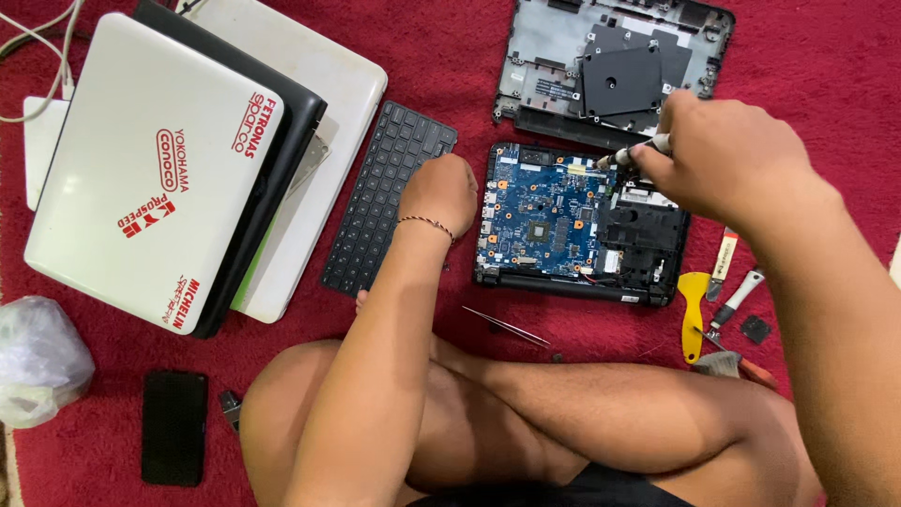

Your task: The person is repairing a disassembled laptop while sitting on the floor. They use tweezers to adjust small components on the motherboard and a screwdriver to tighten screws, then place a metal shield over the board.

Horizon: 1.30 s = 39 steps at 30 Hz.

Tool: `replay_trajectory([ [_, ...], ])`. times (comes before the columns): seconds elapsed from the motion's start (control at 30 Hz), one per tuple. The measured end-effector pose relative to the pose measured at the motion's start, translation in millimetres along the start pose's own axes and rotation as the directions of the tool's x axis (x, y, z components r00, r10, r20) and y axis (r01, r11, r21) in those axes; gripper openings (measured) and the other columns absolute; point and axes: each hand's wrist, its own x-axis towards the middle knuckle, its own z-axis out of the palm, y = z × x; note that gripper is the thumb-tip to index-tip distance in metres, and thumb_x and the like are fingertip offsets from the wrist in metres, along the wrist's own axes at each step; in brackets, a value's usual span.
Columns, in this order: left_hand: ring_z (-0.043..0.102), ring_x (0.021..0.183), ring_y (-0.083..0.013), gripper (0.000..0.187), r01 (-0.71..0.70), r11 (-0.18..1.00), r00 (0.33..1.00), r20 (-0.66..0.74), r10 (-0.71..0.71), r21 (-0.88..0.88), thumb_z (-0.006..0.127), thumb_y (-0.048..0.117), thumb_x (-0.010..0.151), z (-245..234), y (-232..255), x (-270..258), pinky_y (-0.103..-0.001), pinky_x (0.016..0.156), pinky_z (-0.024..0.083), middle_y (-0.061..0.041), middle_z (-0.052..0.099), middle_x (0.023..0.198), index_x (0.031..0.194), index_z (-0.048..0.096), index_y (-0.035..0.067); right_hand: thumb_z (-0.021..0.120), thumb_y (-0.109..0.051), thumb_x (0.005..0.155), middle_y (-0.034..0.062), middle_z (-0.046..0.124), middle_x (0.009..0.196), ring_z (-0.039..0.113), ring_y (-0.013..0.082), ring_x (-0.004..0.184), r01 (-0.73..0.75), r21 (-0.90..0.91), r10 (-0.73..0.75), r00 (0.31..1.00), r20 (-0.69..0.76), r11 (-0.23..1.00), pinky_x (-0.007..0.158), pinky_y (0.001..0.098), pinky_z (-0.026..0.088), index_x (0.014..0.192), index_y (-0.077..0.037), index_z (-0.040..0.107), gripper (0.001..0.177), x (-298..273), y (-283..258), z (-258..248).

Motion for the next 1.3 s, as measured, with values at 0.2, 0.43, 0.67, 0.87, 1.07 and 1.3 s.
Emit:
replay_trajectory([
  [0.2, 0.076, 0.101, -0.0435, 0.032, -0.004, 1.000, 1.000, 0.001, 0.004, -0.003, 0.058, 0.006, 0.097, 2, -4, 3, -0.052, 0.088, 0.061, -0.017, 0.081, 0.109, 0.101, 0.086, 0.020, 0.036, -0.068, 0.124, 0.0302, 0.082, 0.111, 0.077, 0.0542, 0.105, -0.090, -0.115, 0.090, 0.996, -0.002, 0.989, 0.076, 0.0623, 0.063, 0.124, -0.004, 0.073, 0.074, 5, -4, -3],
  [0.43, 0.075, 0.088, -0.0386, 0.030, -0.040, 0.999, 0.998, 0.038, 0.040, -0.010, 0.056, 0.006, 0.096, 5, -3, 3, -0.051, 0.078, 0.060, -0.013, 0.080, 0.094, 0.083, 0.081, 0.015, 0.038, -0.067, 0.123, 0.0279, 0.083, 0.106, 0.080, 0.0510, 0.102, -0.064, -0.167, 0.059, 0.998, -0.037, 0.984, 0.075, 0.0612, 0.066, 0.127, -0.005, 0.073, 0.070, 7, 1, 8],
  [0.67, 0.075, 0.088, -0.0321, 0.028, -0.040, 0.999, 0.996, 0.081, 0.040, 0.001, 0.060, 0.008, 0.097, -1, 2, -2, -0.048, 0.078, 0.061, -0.006, 0.080, 0.092, 0.078, 0.079, 0.016, 0.058, -0.052, 0.115, 0.0212, 0.082, 0.104, 0.080, 0.0468, 0.096, 0.000, -0.084, -0.004, 0.999, -0.049, 0.996, 0.069, 0.0581, 0.065, 0.132, -0.008, 0.064, 0.047, 2, 2, 10],
  [0.87, 0.065, 0.072, -0.0326, 0.034, -0.055, 0.997, 0.995, 0.081, 0.051, 0.055, 0.058, 0.007, 0.095, 8, -6, 4, -0.050, 0.069, 0.054, -0.008, 0.066, 0.072, 0.062, 0.058, 0.014, 0.057, -0.063, 0.113, 0.0272, 0.081, 0.109, 0.078, 0.0553, 0.101, -0.006, -0.066, 0.000, 0.996, -0.089, 0.998, 0.074, 0.0643, 0.062, 0.125, -0.007, 0.067, 0.058, 8, 5, 14],
  [1.07, 0.069, 0.080, -0.0388, 0.027, -0.046, 0.996, 0.995, 0.090, 0.039, 0.074, 0.056, 0.007, 0.094, 8, -4, 5, -0.053, 0.072, 0.054, -0.013, 0.073, 0.083, 0.069, 0.065, 0.012, 0.063, -0.061, 0.112, 0.0242, 0.082, 0.105, 0.079, 0.0512, 0.099, 0.015, -0.088, -0.025, 0.992, -0.121, 0.996, 0.068, 0.0598, 0.064, 0.127, -0.010, 0.071, 0.054, 13, 8, 21],
  [1.3, 0.076, 0.098, -0.0355, 0.020, -0.039, 0.998, 0.995, 0.095, 0.035, 0.047, 0.064, 0.007, 0.090, 6, -3, 3, -0.051, 0.087, 0.060, -0.008, 0.082, 0.101, 0.087, 0.080, 0.018, 0.052, -0.080, 0.117, 0.0180, 0.086, 0.096, 0.084, 0.0457, 0.088, -0.033, -0.274, -0.034, 0.971, -0.237, 0.961, 0.063, 0.0535, 0.067, 0.119, -0.021, 0.081, 0.066, 17, 19, 30],
])
